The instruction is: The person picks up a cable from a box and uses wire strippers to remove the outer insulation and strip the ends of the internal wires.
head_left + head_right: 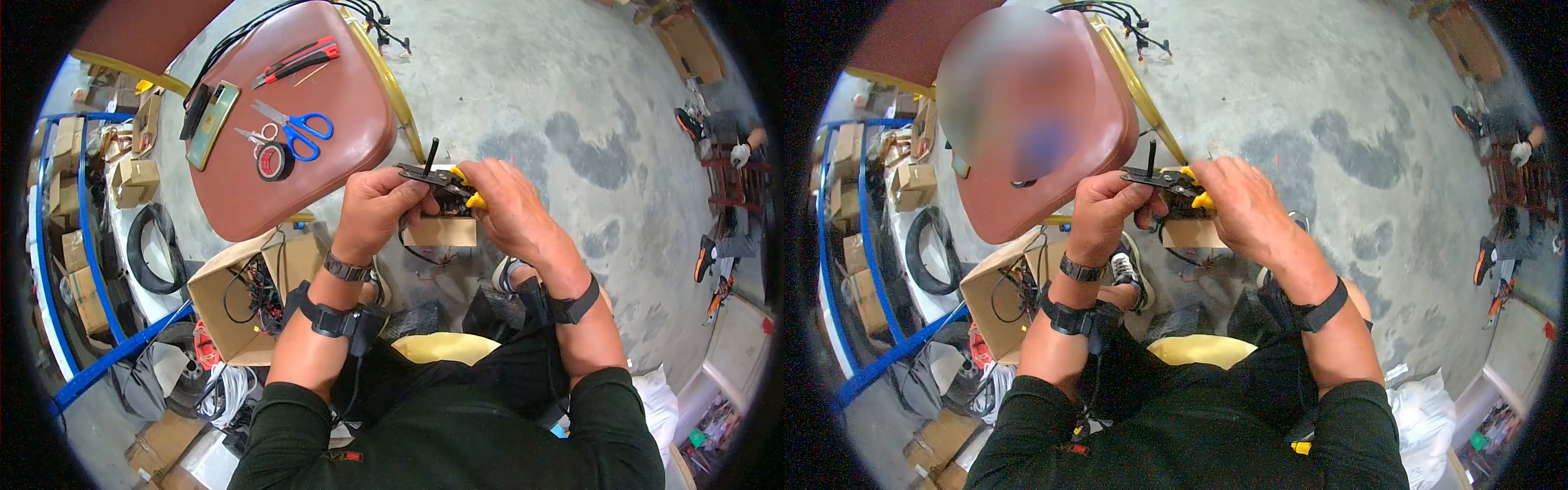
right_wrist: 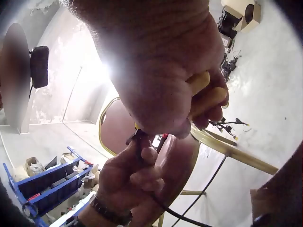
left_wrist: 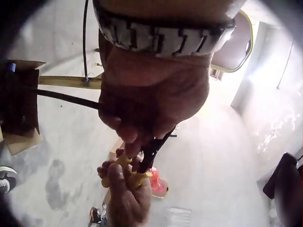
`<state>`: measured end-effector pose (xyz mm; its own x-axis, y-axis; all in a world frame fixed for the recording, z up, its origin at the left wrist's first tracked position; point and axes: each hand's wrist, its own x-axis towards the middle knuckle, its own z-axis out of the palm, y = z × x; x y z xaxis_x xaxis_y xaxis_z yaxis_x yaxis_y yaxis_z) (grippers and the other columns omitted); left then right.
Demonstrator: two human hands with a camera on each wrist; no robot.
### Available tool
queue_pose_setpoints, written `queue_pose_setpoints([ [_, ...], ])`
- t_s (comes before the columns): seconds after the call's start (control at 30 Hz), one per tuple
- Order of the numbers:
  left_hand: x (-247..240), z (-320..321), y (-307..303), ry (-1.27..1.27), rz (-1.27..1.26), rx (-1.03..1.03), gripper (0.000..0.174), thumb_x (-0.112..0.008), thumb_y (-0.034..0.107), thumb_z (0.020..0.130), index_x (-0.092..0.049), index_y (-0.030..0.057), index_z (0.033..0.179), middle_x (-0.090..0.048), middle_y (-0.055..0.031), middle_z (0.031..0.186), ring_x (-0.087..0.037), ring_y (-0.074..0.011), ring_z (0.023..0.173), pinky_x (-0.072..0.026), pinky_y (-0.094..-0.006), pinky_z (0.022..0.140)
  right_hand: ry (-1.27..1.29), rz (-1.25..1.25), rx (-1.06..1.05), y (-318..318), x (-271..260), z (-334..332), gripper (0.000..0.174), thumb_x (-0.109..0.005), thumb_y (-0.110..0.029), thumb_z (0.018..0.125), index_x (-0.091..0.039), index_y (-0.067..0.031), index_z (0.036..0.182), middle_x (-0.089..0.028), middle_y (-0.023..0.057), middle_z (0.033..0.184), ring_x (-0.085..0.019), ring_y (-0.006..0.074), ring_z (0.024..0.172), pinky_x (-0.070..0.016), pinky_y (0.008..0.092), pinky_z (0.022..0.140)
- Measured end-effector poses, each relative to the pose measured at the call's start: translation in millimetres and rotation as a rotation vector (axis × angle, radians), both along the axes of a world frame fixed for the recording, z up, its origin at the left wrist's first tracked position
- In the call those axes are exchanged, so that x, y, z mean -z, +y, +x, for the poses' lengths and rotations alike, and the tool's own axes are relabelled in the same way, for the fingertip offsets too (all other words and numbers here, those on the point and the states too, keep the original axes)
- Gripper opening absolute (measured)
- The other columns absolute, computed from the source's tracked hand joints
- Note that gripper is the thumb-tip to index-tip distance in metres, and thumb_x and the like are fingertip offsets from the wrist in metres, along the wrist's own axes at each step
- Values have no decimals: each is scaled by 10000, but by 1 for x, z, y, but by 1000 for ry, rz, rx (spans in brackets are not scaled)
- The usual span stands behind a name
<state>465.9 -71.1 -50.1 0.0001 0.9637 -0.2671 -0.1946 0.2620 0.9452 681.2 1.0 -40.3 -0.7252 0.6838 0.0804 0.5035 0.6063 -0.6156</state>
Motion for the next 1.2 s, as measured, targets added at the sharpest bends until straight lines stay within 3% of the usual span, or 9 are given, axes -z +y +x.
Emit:
queue_pose_setpoints([
  [0.4,4,29,0,263,83,-203,155,-643,97,937,-723,-17,870,-693,-48,723,-575,-72,579,-454,-223,520,-102,36,57,0,-5,9,439,-568,23,773,-572,-69,1203,-600,128,994,-586,350,948,-466,448,805],
  [0.7,6,38,0,643,222,-244,149,-646,84,920,-709,-33,854,-671,-23,679,-557,-63,580,-443,-232,525,-88,35,72,-4,0,9,349,-552,6,791,-575,-73,1131,-600,137,940,-591,358,912,-468,458,786],
  [0.8,4,40,0,511,138,-249,153,-633,87,931,-711,-27,865,-698,-50,725,-579,-79,588,-467,-238,541,-112,50,80,-1,5,11,328,-554,13,786,-571,-71,1103,-599,139,934,-582,369,899,-462,462,781],
  [0.9,9,29,4,58,23,-181,161,-621,105,948,-710,-20,900,-722,-91,791,-608,-108,603,-498,-257,558,-107,46,49,6,5,13,335,-558,40,769,-570,-71,1085,-592,135,927,-572,372,898,-453,463,775],
  [1.0,-2,18,6,-101,-49,-78,168,-625,114,951,-704,-30,913,-723,-79,808,-625,-103,620,-502,-241,566,-48,64,54,6,0,10,355,-564,67,748,-565,-70,1076,-579,130,919,-565,364,899,-446,462,771],
  [1.1,-5,14,4,-160,-51,-30,173,-629,122,955,-703,-34,938,-720,-81,808,-624,-96,629,-501,-237,565,-41,62,37,6,-2,9,373,-571,75,737,-562,-71,1080,-571,130,922,-564,360,902,-445,461,780],
  [1.2,-3,12,0,-29,-12,-32,171,-632,120,956,-708,-32,942,-715,-74,796,-624,-89,640,-496,-226,566,-62,43,15,5,-6,6,369,-577,66,740,-560,-69,1083,-569,136,927,-566,357,900,-452,455,774],
])
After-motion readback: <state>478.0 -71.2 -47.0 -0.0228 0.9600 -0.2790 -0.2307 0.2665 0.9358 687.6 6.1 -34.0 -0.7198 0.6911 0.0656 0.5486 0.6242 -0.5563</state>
